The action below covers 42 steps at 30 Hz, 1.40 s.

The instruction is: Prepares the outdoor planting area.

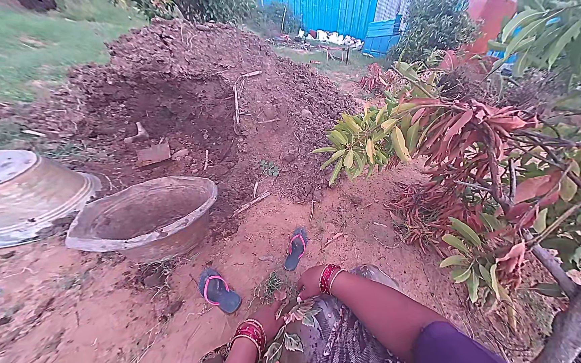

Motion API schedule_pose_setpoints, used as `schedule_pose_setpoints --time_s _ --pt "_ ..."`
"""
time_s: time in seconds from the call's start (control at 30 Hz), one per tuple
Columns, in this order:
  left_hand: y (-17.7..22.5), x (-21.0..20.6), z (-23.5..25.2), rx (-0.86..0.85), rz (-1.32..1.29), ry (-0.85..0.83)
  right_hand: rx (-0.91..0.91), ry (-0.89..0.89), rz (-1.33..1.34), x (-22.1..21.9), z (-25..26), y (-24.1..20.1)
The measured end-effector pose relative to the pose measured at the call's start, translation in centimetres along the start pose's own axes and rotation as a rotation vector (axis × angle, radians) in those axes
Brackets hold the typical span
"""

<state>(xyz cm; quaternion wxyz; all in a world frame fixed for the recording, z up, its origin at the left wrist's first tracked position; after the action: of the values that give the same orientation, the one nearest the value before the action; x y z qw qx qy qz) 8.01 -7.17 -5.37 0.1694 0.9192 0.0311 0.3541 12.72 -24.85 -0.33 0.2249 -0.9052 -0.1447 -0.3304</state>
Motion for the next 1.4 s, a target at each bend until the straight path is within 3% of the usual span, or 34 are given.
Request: schedule_pose_setpoints --time_s 1.4 --pt "-0.41 -0.22 0.43 0.023 0.017 0.009 0.030 0.020 0.004 0.27 0.11 -0.11"
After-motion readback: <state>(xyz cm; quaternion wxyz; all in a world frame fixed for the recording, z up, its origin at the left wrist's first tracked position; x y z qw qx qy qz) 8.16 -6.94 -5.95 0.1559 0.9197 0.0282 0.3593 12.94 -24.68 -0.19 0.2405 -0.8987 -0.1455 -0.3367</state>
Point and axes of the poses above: each hand's wrist, its own z-axis towards the middle knuckle, its own x-axis out of the back of the hand, y = z × x, the point moved 1 cm from there along z, towards the middle knuckle, and after that the axes turned 8 degrees about y, right-handed, at the moved point
